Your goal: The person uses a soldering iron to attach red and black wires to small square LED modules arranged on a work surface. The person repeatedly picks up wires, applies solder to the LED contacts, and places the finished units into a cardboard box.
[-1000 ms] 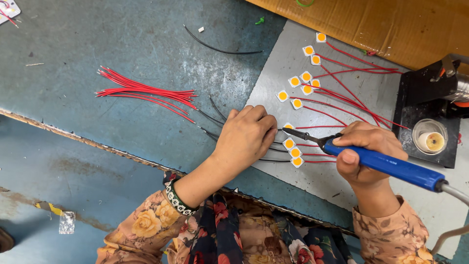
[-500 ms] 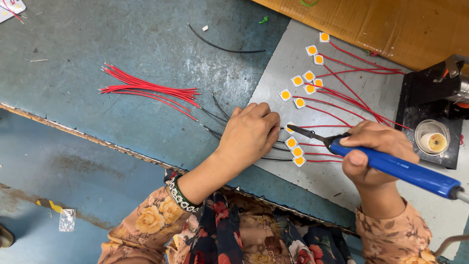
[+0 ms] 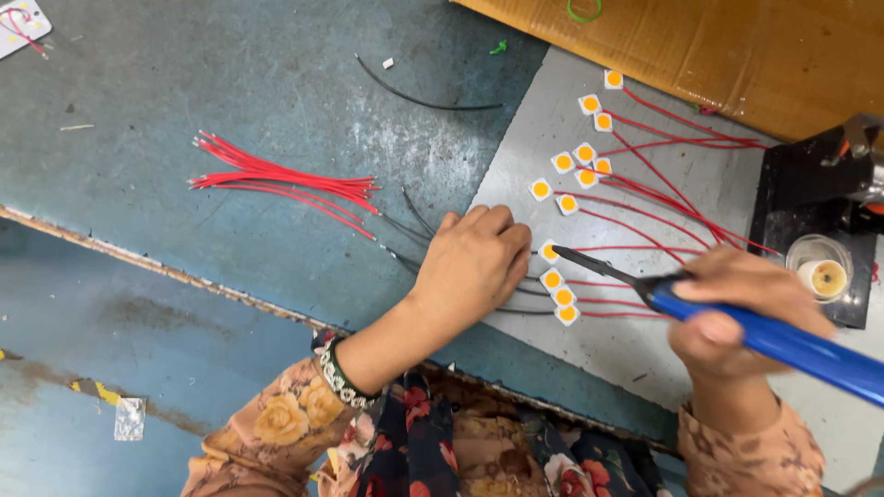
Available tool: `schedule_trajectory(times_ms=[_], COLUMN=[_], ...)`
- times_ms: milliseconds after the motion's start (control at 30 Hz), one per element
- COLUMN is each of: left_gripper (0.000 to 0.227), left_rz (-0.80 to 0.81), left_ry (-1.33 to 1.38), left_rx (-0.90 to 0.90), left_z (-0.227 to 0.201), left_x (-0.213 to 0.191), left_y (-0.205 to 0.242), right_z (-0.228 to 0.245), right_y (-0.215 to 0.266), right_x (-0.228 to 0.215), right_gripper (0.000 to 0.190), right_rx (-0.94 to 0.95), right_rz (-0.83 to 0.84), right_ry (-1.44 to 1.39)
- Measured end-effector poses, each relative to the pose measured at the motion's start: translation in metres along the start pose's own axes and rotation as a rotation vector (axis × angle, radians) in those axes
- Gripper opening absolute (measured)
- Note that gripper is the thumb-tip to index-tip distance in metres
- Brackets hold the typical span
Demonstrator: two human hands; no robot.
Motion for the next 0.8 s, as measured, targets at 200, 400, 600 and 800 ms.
schedule_trajectory(times_ms=[200,400,600,800], left_gripper=[0.010,0.010,0.011,0.009], left_rz=[0.013,0.062,0.018,0.007], left_ry=[-0.002,0.009,0.032,0.034], left_rx=[0.001,-0.026,-0.017,-0.013], left_z=[-0.003,-0.003,-0.005,-0.004], left_x=[-0.004,-0.006,-0.008,-0.010], left_y=[-0.003,-0.003,-0.002,-0.008], right_z=[-0.048,-0.098,-0.104,-0.046], right_y=[0.033,0.081,0.072,0.016], right_x=[-0.059,-0.123,-0.102,-0.050], right_gripper=[0.043,0.038,0.049,0.055], right_rx=[-0.085,-0.261,-0.048,-0.026], right_rz=[-0.138,-0.315,-0.365,-0.340], right_ry=[0.064,0.659,0.103,0.161])
Point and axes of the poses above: each hand's wrist, its own y-axis away from the middle knuckle, its own x-axis out of the palm, z = x × y, the point moved 3 cm from there along -y, towards the middle knuckle, and after that the axes turned 13 degrees about x, right-handed, at the moved point
